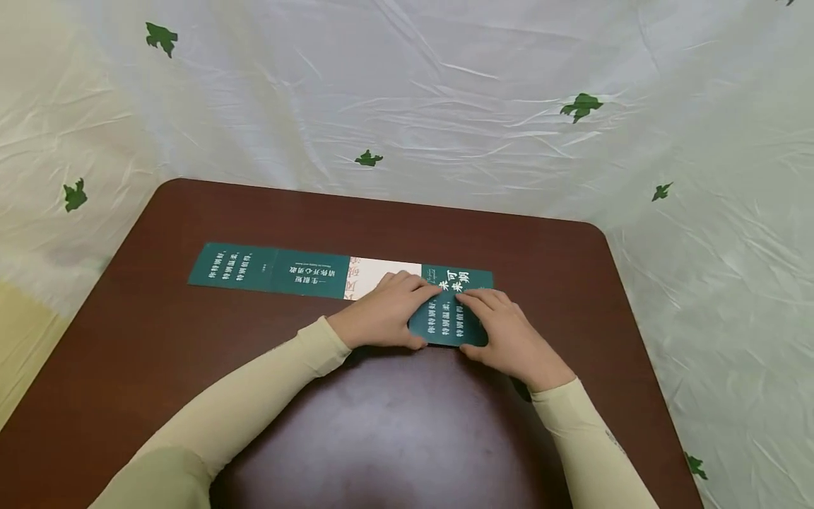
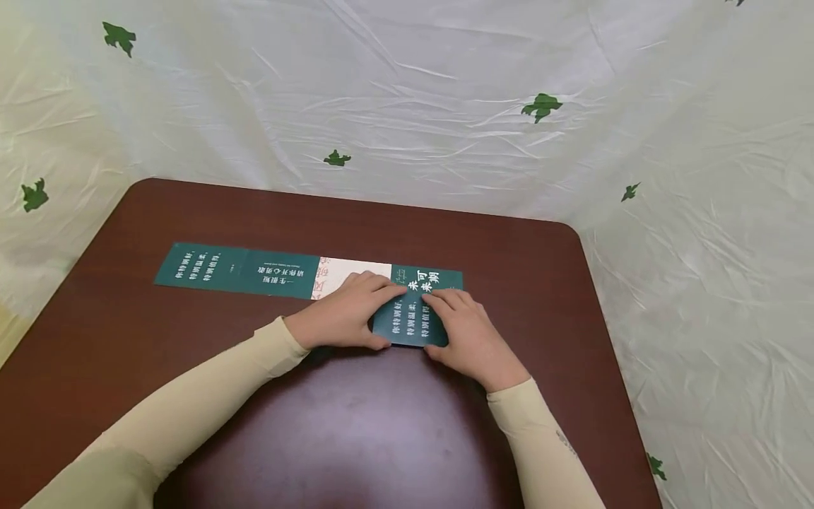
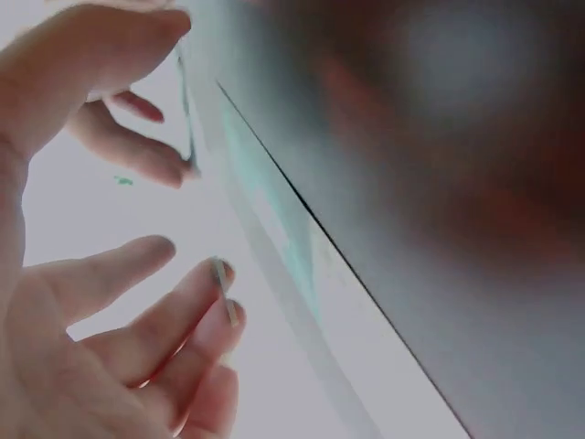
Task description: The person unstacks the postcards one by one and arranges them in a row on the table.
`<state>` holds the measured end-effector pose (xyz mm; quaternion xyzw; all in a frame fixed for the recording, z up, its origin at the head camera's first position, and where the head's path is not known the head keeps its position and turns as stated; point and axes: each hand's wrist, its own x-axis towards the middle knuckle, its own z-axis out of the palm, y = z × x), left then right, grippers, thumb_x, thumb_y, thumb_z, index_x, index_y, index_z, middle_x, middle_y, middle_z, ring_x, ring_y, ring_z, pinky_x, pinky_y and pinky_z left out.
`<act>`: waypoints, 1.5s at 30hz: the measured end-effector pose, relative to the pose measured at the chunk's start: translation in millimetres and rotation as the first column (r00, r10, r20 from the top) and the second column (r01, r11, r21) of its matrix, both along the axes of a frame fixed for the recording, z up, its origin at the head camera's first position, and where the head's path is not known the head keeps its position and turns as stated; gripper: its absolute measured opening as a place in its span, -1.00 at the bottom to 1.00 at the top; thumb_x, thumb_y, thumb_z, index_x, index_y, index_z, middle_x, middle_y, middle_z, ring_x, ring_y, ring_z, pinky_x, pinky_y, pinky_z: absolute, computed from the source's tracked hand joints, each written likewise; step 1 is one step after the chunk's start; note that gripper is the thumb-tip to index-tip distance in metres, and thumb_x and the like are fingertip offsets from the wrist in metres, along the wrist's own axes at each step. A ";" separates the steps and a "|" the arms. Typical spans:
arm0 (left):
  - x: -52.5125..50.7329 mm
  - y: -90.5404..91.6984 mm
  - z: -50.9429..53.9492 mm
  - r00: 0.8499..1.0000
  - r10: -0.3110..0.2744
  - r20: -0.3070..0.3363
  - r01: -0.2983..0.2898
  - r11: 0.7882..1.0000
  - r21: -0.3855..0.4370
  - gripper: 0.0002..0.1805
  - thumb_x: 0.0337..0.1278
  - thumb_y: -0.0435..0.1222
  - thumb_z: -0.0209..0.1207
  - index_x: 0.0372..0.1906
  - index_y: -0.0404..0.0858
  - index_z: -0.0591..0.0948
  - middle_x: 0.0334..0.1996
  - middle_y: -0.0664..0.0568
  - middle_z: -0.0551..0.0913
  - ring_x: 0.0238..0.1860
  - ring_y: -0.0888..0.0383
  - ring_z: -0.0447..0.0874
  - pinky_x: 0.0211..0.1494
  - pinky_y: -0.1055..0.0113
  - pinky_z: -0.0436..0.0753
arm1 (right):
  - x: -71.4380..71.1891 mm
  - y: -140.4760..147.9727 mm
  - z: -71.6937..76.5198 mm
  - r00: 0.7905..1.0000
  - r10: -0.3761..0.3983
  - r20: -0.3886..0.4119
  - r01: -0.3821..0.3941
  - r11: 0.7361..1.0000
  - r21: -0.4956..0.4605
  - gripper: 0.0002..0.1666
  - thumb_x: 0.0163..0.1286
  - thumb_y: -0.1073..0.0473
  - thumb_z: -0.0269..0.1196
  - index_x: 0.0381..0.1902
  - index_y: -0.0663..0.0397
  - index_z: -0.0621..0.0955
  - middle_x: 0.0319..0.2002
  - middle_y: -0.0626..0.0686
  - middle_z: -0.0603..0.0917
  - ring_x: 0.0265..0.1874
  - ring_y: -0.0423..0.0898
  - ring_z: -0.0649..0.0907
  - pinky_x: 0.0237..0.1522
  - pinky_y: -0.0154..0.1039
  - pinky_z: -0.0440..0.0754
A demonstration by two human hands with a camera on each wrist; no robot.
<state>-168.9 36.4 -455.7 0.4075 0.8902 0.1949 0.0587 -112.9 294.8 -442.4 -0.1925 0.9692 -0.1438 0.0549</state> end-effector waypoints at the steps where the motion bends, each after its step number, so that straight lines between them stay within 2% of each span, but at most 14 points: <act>1: -4.7 9.8 2.3 1.000 -0.001 -0.003 0.001 1.000 -0.008 0.03 0.08 0.11 0.54 0.62 -0.15 0.41 0.40 -0.01 0.56 0.40 -0.01 0.45 0.55 0.00 0.37 | -3.4 8.2 2.0 1.000 -0.015 0.011 0.015 1.000 0.005 0.06 0.21 0.03 0.62 0.61 0.04 0.43 0.56 0.17 0.46 0.56 0.25 0.37 0.49 0.46 0.39; 4: -18.6 41.9 6.5 1.000 -0.011 -0.005 0.011 0.999 -0.036 0.05 0.11 0.15 0.52 0.65 -0.14 0.38 0.40 0.01 0.55 0.39 0.01 0.44 0.51 0.02 0.38 | -12.2 34.1 7.8 0.996 -0.070 0.058 0.070 0.998 0.011 0.04 0.24 0.09 0.59 0.63 0.04 0.41 0.61 0.22 0.40 0.59 0.32 0.31 0.47 0.57 0.32; 9: -40.8 93.3 7.2 1.000 -0.018 0.017 0.019 0.997 -0.070 0.07 0.15 0.23 0.47 0.68 -0.09 0.33 0.44 0.04 0.51 0.39 0.05 0.42 0.45 0.06 0.39 | -25.3 74.0 15.7 0.979 -0.154 0.131 0.152 0.988 0.027 0.05 0.26 0.13 0.54 0.65 0.04 0.36 0.64 0.26 0.33 0.63 0.39 0.19 0.47 0.61 0.25; 12: -51.6 114.7 5.1 0.999 -0.008 0.045 0.010 0.998 -0.061 0.07 0.15 0.24 0.46 0.68 -0.07 0.33 0.47 0.06 0.50 0.39 0.07 0.42 0.42 0.08 0.38 | -33.5 89.7 17.8 0.970 -0.192 0.147 0.188 0.981 0.041 0.05 0.25 0.15 0.52 0.66 0.04 0.35 0.64 0.27 0.31 0.64 0.41 0.12 0.47 0.62 0.15; 15: -58.2 126.9 -0.4 0.997 0.009 0.077 -0.005 0.999 -0.054 0.08 0.15 0.25 0.47 0.69 -0.06 0.32 0.50 0.08 0.49 0.40 0.09 0.42 0.38 0.09 0.37 | -41.0 97.4 16.7 0.962 -0.216 0.168 0.210 0.976 0.054 0.06 0.27 0.18 0.49 0.68 0.03 0.31 0.66 0.29 0.29 0.65 0.44 0.07 0.42 0.62 0.08; 20: -60.4 132.2 -9.9 0.990 0.052 0.129 -0.045 0.998 -0.054 0.13 0.13 0.23 0.50 0.71 -0.07 0.28 0.55 0.10 0.46 0.43 0.10 0.41 0.39 0.08 0.34 | -50.3 96.9 12.6 0.943 -0.236 0.233 0.232 0.972 0.042 0.10 0.28 0.22 0.46 0.72 -0.01 0.24 0.67 0.30 0.24 0.61 0.44 0.07 0.41 0.58 0.07; 24: -61.9 132.2 -11.4 0.989 0.063 0.133 -0.058 0.997 -0.042 0.14 0.12 0.21 0.51 0.71 -0.08 0.26 0.57 0.10 0.46 0.45 0.10 0.43 0.34 0.09 0.34 | -56.1 95.8 10.8 0.933 -0.251 0.258 0.251 0.967 0.035 0.12 0.27 0.26 0.45 0.72 0.02 0.22 0.65 0.34 0.26 0.56 0.41 0.17 0.41 0.56 0.11; 29: -64.7 129.1 -6.6 0.988 0.091 0.126 -0.082 0.993 -0.080 0.13 0.15 0.20 0.51 0.72 -0.08 0.26 0.59 0.09 0.45 0.51 0.09 0.44 0.35 0.08 0.33 | -63.9 94.5 9.8 0.933 -0.235 0.274 0.238 0.971 0.025 0.11 0.29 0.26 0.43 0.73 0.05 0.20 0.64 0.34 0.28 0.46 0.35 0.34 0.38 0.48 0.44; 32: -66.0 126.8 -5.5 0.987 0.104 0.126 -0.091 0.990 -0.106 0.12 0.17 0.20 0.50 0.72 -0.08 0.25 0.61 0.10 0.43 0.53 0.09 0.43 0.35 0.08 0.32 | -66.5 93.1 8.4 0.928 -0.231 0.293 0.240 0.971 0.004 0.11 0.31 0.26 0.41 0.74 0.01 0.18 0.65 0.33 0.26 0.44 0.35 0.35 0.30 0.42 0.57; 39: -64.6 122.5 -4.9 0.988 0.088 0.124 -0.075 0.992 -0.105 0.10 0.20 0.18 0.50 0.71 -0.11 0.26 0.62 0.06 0.42 0.55 0.08 0.43 0.32 0.05 0.34 | -66.4 90.7 5.4 0.923 -0.227 0.310 0.242 0.970 -0.009 0.09 0.33 0.29 0.38 0.74 0.01 0.18 0.67 0.31 0.20 0.46 0.36 0.33 0.32 0.43 0.55; 42: -63.3 122.1 -3.6 0.989 0.085 0.121 -0.073 0.992 -0.101 0.10 0.19 0.18 0.50 0.71 -0.12 0.27 0.62 0.06 0.42 0.57 0.07 0.42 0.33 0.03 0.35 | -65.6 89.6 5.8 0.929 -0.219 0.297 0.232 0.973 -0.007 0.08 0.32 0.27 0.40 0.73 0.04 0.20 0.67 0.32 0.22 0.48 0.37 0.32 0.36 0.49 0.49; 45: -60.5 120.3 -2.4 0.990 0.074 0.117 -0.063 0.993 -0.096 0.12 0.21 0.21 0.47 0.72 -0.11 0.23 0.65 0.07 0.36 0.60 0.08 0.37 0.38 0.04 0.34 | -62.3 88.4 6.2 0.946 -0.205 0.251 0.214 0.977 -0.006 0.05 0.34 0.22 0.41 0.71 0.08 0.22 0.67 0.33 0.22 0.53 0.38 0.29 0.42 0.56 0.38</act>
